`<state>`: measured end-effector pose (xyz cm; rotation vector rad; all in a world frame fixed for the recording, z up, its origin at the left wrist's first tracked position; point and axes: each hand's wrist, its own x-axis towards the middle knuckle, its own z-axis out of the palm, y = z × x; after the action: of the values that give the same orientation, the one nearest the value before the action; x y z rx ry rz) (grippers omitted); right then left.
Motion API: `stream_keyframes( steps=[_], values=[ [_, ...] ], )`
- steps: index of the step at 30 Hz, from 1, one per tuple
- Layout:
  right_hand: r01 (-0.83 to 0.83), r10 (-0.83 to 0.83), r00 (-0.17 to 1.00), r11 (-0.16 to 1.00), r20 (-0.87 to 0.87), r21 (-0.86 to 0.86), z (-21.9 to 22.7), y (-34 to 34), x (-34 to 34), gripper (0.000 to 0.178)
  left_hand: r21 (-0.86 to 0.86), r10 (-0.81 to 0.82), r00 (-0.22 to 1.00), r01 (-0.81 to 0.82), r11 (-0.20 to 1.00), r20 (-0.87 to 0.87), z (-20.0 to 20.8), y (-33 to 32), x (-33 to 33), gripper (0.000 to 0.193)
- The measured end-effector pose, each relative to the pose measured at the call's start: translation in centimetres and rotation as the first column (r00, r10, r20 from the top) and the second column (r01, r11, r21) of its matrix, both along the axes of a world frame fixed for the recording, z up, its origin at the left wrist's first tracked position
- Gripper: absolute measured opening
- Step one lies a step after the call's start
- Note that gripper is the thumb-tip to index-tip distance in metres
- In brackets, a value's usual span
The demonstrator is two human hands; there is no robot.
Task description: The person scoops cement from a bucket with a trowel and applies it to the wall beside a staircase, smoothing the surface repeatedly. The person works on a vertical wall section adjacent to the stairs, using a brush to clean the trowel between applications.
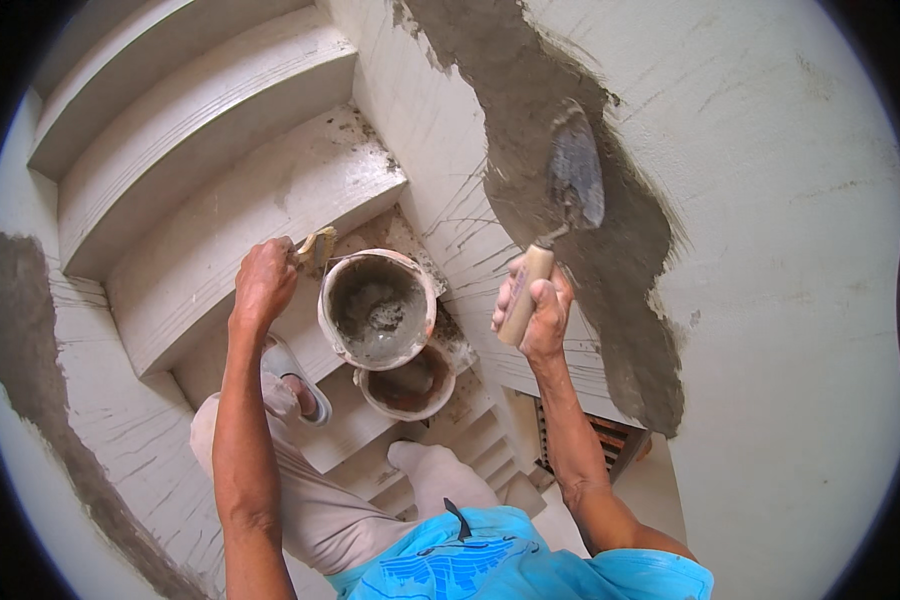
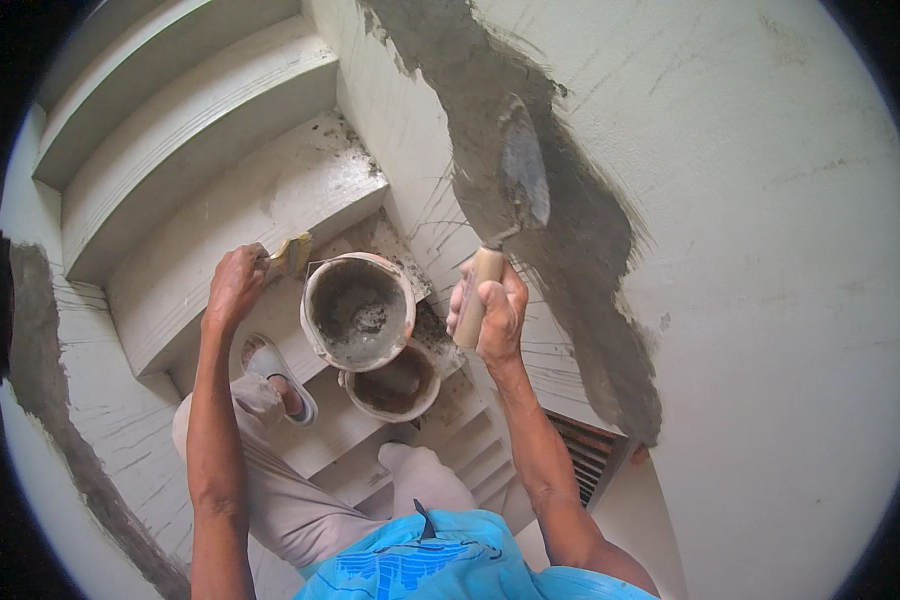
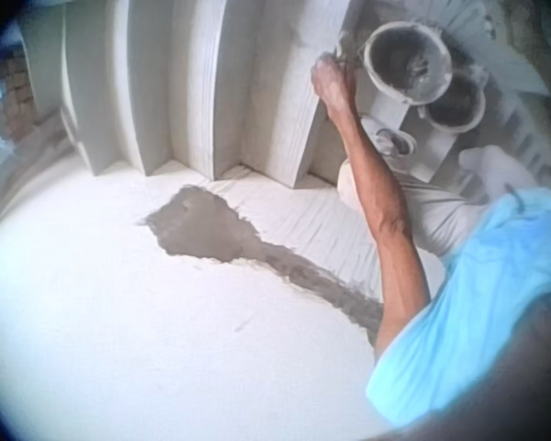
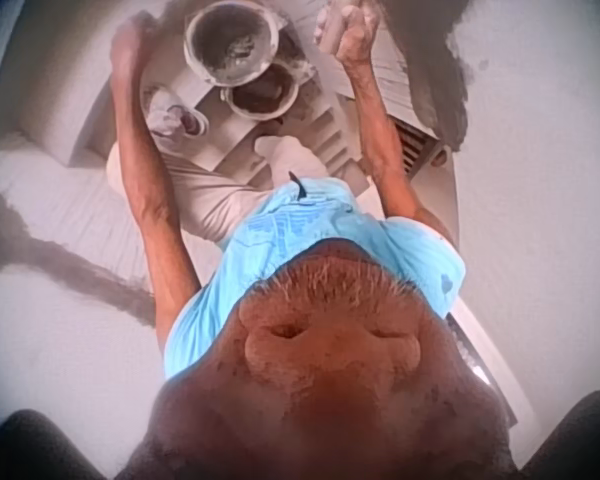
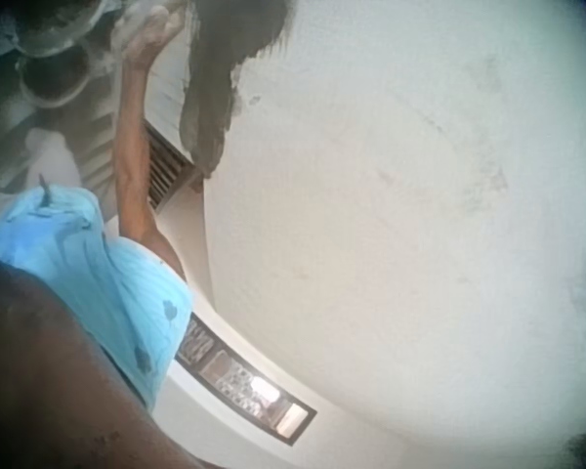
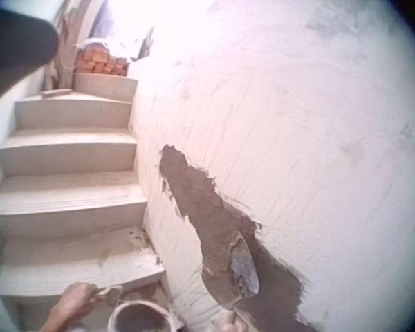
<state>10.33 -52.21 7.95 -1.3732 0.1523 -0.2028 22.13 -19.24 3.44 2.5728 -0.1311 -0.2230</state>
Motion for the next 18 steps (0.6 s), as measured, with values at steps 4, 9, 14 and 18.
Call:
stream_keyframes(
  steps=[4,9,14,18],
  values=[
    [-0.023,0.021,0.999,0.999,-0.050,-0.043,-0.3,-0.6,1.9,0.059,0.008,0.003,1.000,-0.003,1.000,-0.010,0.1,-0.2,0.0,0.021],
    [-0.004,0.002,0.998,0.999,-0.065,-0.038,0.3,-1.6,2.9,0.057,0.005,-0.014,1.000,0.014,1.000,0.013,-0.1,-0.1,0.1,0.021],
    [0.036,-0.038,0.998,0.998,-0.051,-0.052,-0.2,-2.4,1.0,0.061,-0.017,-0.022,0.999,0.023,1.000,0.033,0.0,0.0,0.1,0.021],
    [0.032,-0.033,0.998,0.999,-0.046,-0.015,-0.7,-2.2,-0.9,0.064,0.009,-0.006,0.999,0.005,1.000,0.052,0.2,0.3,0.0,0.022]
  ],
)
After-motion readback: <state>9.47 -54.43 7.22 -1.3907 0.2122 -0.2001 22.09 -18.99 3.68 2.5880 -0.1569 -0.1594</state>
